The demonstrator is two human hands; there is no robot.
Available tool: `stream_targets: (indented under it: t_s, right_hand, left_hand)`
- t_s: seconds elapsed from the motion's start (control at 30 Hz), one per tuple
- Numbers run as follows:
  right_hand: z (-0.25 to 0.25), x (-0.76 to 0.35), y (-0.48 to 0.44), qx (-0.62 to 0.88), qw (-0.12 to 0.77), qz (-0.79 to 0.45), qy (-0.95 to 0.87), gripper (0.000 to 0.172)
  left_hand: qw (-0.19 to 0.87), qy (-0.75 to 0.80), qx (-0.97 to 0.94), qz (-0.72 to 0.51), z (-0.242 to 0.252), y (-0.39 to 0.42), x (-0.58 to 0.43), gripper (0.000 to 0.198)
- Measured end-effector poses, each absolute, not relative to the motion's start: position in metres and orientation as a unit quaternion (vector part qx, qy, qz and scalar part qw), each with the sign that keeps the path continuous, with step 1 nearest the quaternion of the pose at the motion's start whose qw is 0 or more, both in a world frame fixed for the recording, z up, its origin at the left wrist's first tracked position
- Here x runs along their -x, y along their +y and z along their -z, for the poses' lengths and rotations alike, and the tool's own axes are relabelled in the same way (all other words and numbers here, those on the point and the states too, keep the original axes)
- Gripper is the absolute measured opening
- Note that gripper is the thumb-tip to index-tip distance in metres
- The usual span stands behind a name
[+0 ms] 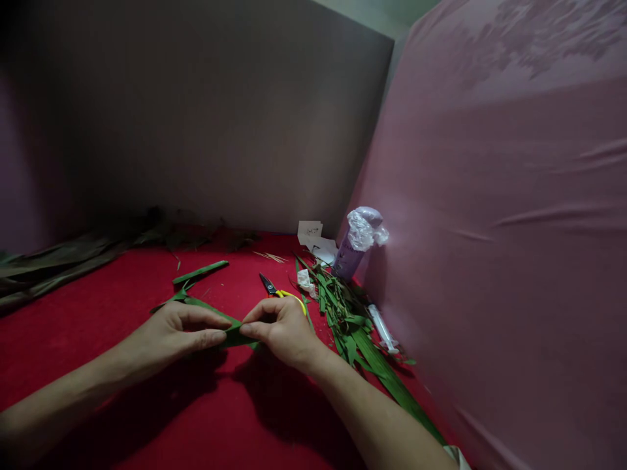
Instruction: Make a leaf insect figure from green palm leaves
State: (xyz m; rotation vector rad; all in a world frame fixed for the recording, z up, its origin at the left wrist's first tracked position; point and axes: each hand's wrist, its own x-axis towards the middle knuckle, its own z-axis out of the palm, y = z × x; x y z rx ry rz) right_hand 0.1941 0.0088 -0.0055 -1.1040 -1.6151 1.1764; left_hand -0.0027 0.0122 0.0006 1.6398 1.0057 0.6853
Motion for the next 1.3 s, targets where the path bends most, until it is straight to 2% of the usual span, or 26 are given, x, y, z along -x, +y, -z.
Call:
stream_targets:
  t_s: [0.13,0.2,0.3,0.37,0.53,0.7,0.87,1.1,1.3]
  right_hand:
    - [0.004,-0.19,0.005,0.439,0.411,-0.442,-0.665,0.004]
    - [0.004,-0.188,0.005,0.436,0.434,-0.467,-0.635,0.006]
    - [0.006,-0.186,0.007,0.405,0.495,-0.524,-0.563,0.027]
    - [0.008,-0.183,0.008,0.38,0.512,-0.555,-0.535,0.034]
    - [0.018,-0.175,0.003,0.353,0.514,-0.584,-0.52,0.021]
    - [0.02,-0.175,0.003,0.37,0.549,-0.561,-0.496,0.017]
    - [0.02,-0.178,0.007,0.386,0.555,-0.547,-0.494,0.018]
    - [0.014,-0.18,0.006,0.366,0.533,-0.543,-0.536,0.017]
    - [0.013,-0.178,0.004,0.36,0.49,-0.569,-0.553,0.019]
  left_hand:
    - [0.456,0.405,-0.745,-0.271,-0.004,0.008,0.001,0.017]
    - [0.467,0.416,-0.726,-0.287,-0.006,0.007,0.0,0.016]
    - [0.521,0.443,-0.648,-0.334,-0.007,0.006,0.0,0.018]
    - [0.544,0.454,-0.607,-0.36,-0.008,0.006,-0.001,0.02]
    - [0.566,0.455,-0.561,-0.398,-0.006,0.003,-0.008,0.021]
    - [0.58,0.447,-0.558,-0.391,0.001,0.003,-0.012,0.017]
    - [0.593,0.452,-0.549,-0.377,0.002,0.004,-0.011,0.013]
    - [0.616,0.424,-0.57,-0.34,-0.001,0.004,-0.007,0.019]
    - [0.578,0.447,-0.584,-0.353,-0.001,0.003,-0.007,0.018]
